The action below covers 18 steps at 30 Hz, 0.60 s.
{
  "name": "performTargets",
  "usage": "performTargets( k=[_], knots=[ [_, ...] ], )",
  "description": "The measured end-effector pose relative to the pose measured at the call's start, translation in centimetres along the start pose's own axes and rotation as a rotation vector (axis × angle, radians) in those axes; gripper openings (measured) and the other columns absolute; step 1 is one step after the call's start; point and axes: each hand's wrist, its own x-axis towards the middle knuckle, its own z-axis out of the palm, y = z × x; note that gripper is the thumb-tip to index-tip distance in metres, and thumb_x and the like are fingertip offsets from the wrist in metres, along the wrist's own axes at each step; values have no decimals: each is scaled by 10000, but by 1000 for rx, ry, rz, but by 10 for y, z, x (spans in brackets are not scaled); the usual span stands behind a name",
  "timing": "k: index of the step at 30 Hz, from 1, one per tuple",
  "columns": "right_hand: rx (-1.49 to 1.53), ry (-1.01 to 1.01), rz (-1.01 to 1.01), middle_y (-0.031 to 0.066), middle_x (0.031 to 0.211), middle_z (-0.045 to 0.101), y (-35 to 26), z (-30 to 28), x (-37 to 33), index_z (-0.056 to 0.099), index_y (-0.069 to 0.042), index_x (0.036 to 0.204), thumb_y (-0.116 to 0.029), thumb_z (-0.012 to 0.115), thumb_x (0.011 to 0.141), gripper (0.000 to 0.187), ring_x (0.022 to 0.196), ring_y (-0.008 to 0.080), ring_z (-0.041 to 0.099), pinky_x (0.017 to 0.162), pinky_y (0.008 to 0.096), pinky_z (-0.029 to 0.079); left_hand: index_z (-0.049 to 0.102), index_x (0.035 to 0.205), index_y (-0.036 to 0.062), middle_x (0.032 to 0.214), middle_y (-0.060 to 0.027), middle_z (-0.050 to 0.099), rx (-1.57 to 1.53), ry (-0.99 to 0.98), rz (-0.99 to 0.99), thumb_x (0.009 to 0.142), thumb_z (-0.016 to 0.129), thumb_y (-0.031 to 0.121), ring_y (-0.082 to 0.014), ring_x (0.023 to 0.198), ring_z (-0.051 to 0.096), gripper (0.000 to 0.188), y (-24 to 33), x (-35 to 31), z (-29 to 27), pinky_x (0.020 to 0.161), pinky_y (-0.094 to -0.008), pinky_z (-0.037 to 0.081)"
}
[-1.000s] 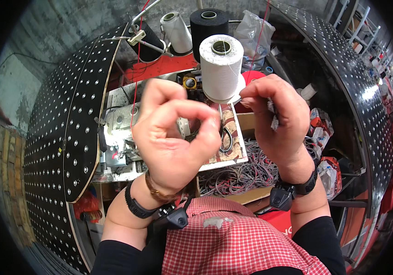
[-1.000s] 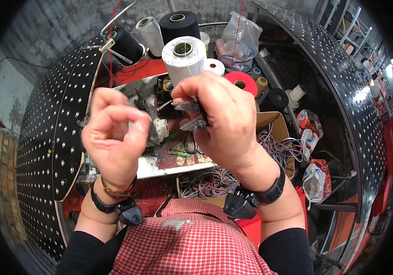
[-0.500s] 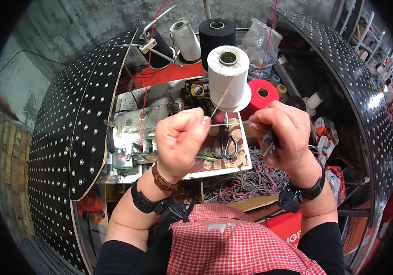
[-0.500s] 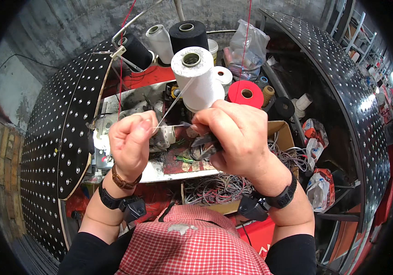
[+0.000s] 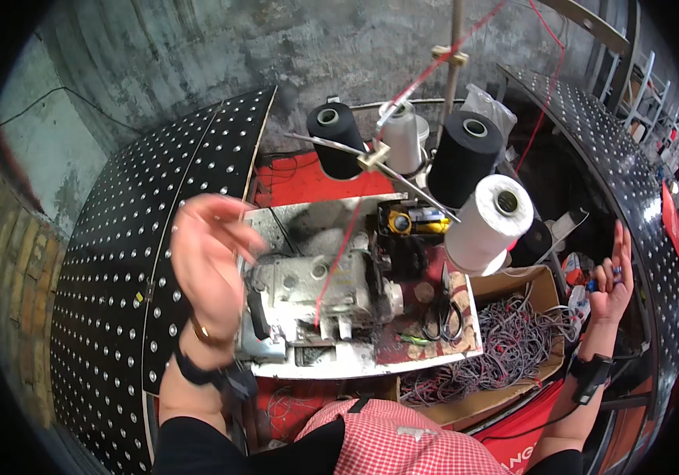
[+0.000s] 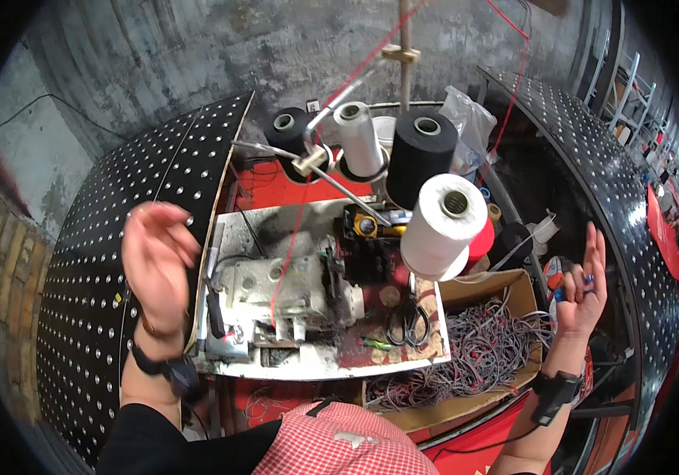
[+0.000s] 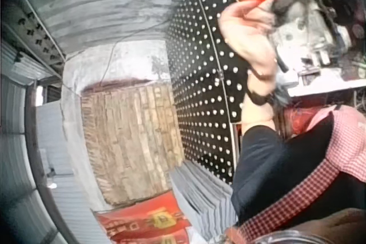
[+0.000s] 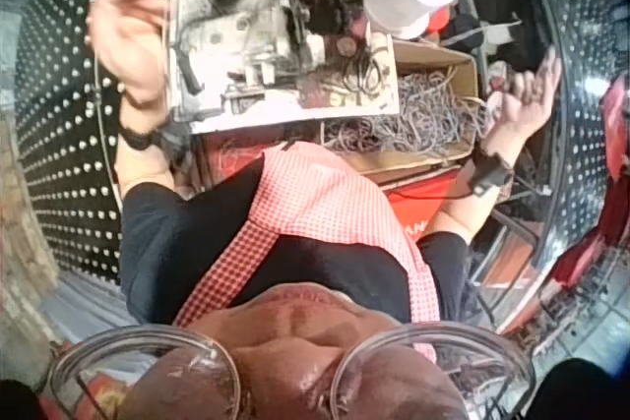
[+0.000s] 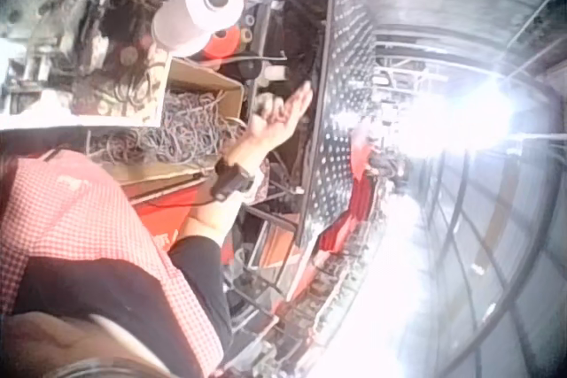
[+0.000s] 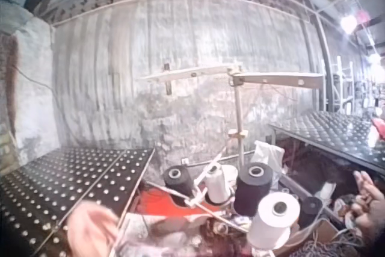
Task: The recorder threads an industrial overlock sewing machine and prepares various spools of thread and yarn in a manufacturing facility.
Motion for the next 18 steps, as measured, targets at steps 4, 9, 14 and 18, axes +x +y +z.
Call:
performTargets(
  k=[4, 9, 14, 18],
  knots=[
    [-62, 562, 61, 63, 863, 620, 49, -128, 4, 566, -33, 918, -140, 509, 819, 156, 364, 44, 293, 311, 183, 199, 421, 1195, -6, 1141, -132, 520, -35, 161, 70, 802, 469, 11, -191, 1021, 513, 396, -72, 130, -66, 836, -282, 408],
    [-661, -18, 1017, -23, 573, 489, 153, 42, -115, 588, -45, 825, -150, 596, 771, 118, 382, 42, 329, 347, 185, 228, 222, 1331, -33, 1285, -117, 437, 784, -352, 357, 749, 589, 22, -240, 1255, 316, 690, -165, 212, -49, 1045, -341, 192],
    [-552, -265, 985, 6, 589, 481, 217, 128, -87, 559, -75, 890, -394, 379, 913, 367, 421, 68, 339, 374, 196, 246, 464, 1108, -23, 741, -17, 517, -178, -303, -125, 845, 571, 178, -95, 712, 485, 348, -189, 211, -21, 740, -250, 404],
    [-745, -434, 660, -44, 623, 429, 258, 169, -31, 533, -79, 1081, -229, 392, 939, 251, 500, 33, 367, 430, 174, 269, 533, 839, 10, 536, 59, 268, -413, -187, -100, 897, 480, 162, -49, 490, 260, 171, -184, 179, -56, 514, -224, 286]
  ],
)
